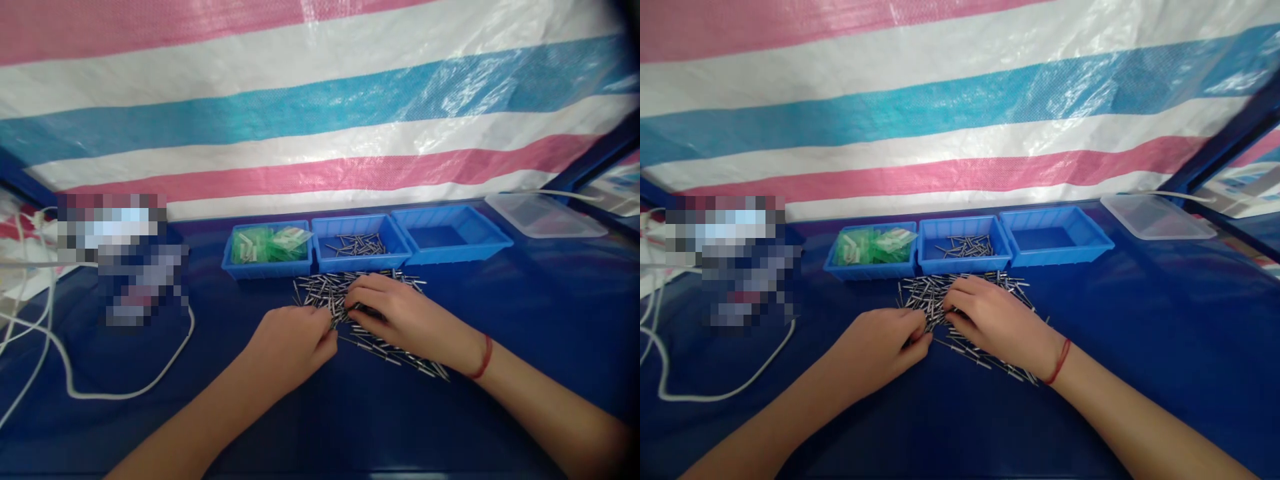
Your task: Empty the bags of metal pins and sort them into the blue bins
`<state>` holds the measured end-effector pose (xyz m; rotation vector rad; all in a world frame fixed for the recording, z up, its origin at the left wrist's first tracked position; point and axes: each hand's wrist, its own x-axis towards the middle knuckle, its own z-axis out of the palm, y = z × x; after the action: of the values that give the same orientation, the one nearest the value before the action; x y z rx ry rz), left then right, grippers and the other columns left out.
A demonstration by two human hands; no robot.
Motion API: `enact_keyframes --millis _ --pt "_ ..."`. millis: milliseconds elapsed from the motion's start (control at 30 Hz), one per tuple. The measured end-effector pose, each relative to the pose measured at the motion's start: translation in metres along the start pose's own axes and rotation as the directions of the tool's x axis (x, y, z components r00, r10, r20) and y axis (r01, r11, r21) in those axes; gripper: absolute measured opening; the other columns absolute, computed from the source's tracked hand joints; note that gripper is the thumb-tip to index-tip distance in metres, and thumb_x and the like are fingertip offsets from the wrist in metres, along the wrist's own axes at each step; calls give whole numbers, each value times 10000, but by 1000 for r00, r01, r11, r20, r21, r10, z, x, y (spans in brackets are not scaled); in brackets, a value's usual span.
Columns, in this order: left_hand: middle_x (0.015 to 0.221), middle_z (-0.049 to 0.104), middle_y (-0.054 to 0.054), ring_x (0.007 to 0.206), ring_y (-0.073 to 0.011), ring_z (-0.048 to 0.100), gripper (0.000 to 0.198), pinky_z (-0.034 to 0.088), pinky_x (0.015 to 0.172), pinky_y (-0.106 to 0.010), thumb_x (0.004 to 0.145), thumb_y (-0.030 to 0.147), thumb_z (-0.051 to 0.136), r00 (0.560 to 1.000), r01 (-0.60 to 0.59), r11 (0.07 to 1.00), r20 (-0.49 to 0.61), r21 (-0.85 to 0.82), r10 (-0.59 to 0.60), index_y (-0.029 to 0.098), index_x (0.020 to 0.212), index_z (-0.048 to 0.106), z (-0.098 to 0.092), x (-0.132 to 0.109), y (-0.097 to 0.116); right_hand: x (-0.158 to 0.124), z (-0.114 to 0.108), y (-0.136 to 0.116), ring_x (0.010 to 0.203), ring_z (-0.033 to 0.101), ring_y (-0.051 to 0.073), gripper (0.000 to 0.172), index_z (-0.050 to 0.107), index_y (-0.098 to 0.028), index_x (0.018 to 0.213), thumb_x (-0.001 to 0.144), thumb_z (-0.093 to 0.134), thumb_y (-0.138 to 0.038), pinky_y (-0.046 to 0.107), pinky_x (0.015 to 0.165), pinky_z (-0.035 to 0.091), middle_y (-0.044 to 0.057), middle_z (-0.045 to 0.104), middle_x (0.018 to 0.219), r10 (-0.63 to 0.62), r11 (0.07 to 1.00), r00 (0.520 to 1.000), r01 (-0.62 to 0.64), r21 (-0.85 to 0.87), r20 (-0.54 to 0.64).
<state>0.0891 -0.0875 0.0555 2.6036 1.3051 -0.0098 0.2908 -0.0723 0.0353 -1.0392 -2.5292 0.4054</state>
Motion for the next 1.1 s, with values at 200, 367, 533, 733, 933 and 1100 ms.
enact_keyframes --millis 200,367,533,733,933,1100 --pt "680 588 16 608 -130 553 220 354 537 -242 888 336 498 983 6 982 -180 -187 -40 194 729 553 6 8 -3 0 8 4 858 590 207 165 654 -177 913 896 491 -161 367 769 495 85 641 893 -54 998 998 54 -12 -42" --pt "850 634 -34 810 -177 563 157 434 722 -299 883 303 527 927 -35 967 -369 -252 -62 188 935 620 14 14 -5 2 10 7 812 594 201 206 653 -184 896 920 448 -183 383 747 506 82 654 861 -50 998 995 52 19 -89" --pt "1037 654 -58 975 -211 547 241 427 864 -358 872 312 570 889 -95 942 -454 -320 -64 180 1070 609 20 14 -6 2 8 3 926 604 204 179 650 -214 939 921 473 -230 372 812 512 83 653 994 70 979 963 -16 204 -259" --pt "1009 685 -30 950 -179 579 180 426 827 -327 919 280 518 900 -170 917 -436 -361 -5 203 1037 630 22 13 -1 -1 5 -11 861 635 194 127 650 -227 929 890 542 -280 333 760 525 56 684 927 244 911 910 -96 401 -335" --pt "930 687 -4 867 -154 586 133 399 767 -307 930 268 510 885 -159 893 -463 -421 -61 208 955 626 23 10 4 -1 9 -19 695 582 158 102 638 -215 897 863 583 -295 287 608 482 38 648 821 317 874 874 -118 471 -369" --pt "923 681 -15 868 -168 578 118 391 767 -309 916 278 534 872 -157 891 -483 -426 -78 196 942 616 27 12 3 1 13 -18 643 518 144 122 626 -209 816 874 571 -301 279 564 427 21 587 722 331 853 879 -122 508 -344"
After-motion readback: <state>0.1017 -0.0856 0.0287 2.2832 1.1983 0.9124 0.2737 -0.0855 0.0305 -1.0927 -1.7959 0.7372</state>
